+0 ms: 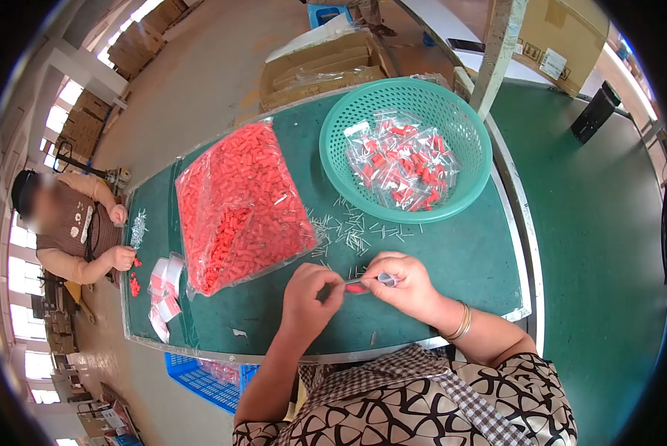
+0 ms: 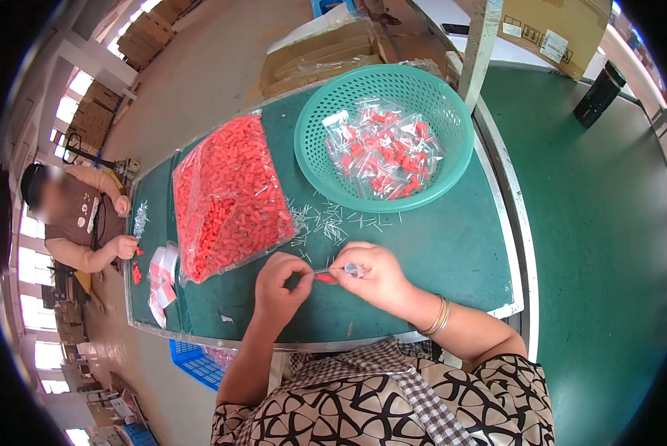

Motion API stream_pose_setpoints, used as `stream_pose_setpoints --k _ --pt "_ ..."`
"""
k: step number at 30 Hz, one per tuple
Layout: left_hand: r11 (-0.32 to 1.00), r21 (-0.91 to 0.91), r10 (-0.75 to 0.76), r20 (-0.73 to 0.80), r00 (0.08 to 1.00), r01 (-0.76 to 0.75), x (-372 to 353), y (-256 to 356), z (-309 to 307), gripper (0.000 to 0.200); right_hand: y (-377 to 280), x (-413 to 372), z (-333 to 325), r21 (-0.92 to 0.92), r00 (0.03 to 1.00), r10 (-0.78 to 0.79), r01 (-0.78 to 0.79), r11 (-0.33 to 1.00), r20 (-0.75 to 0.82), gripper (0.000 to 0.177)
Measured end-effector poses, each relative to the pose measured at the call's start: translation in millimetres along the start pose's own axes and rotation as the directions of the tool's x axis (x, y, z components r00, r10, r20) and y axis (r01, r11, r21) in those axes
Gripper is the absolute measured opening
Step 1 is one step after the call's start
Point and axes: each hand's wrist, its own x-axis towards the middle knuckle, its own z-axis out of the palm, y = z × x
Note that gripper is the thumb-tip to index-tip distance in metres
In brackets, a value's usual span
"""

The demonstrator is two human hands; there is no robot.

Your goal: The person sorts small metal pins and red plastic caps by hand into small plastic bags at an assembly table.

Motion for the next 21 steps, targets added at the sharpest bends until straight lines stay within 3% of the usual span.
stream_pose_setpoints --k 10,13,16,19,21 --pt "0.998 -0.052 -0.037 0.020 0.999 0.038 6.9 1.9 -13.8 0.015 0.0 4.0 0.2 0.335 0.967 0.250 -0.248 0.909 0.038 0.003" --pt "0.999 -0.036 -0.019 0.111 0.994 0.024 17.8 9.8 -18.9 0.013 6.1 2.8 -1.2 0.292 0.986 0.136 -0.157 0.943 0.091 0.006" --pt "0.998 0.004 0.061 0.136 0.989 -0.062 31.5 13.8 -17.8 0.013 4.9 1.9 -2.5 0.300 0.985 0.129 -0.157 0.941 0.113 0.009" --pt "0.995 0.012 0.094 0.133 0.987 -0.097 46.8 18.1 -21.1 0.012 6.7 2.2 -6.3 0.388 0.991 0.128 -0.131 0.912 0.035 0.014" --pt "0.998 -0.046 0.052 0.073 0.996 -0.049 60.6 24.4 -24.8 0.011 5.5 2.3 -6.4 0.455 0.972 0.234 -0.212 0.865 0.007 0.019"
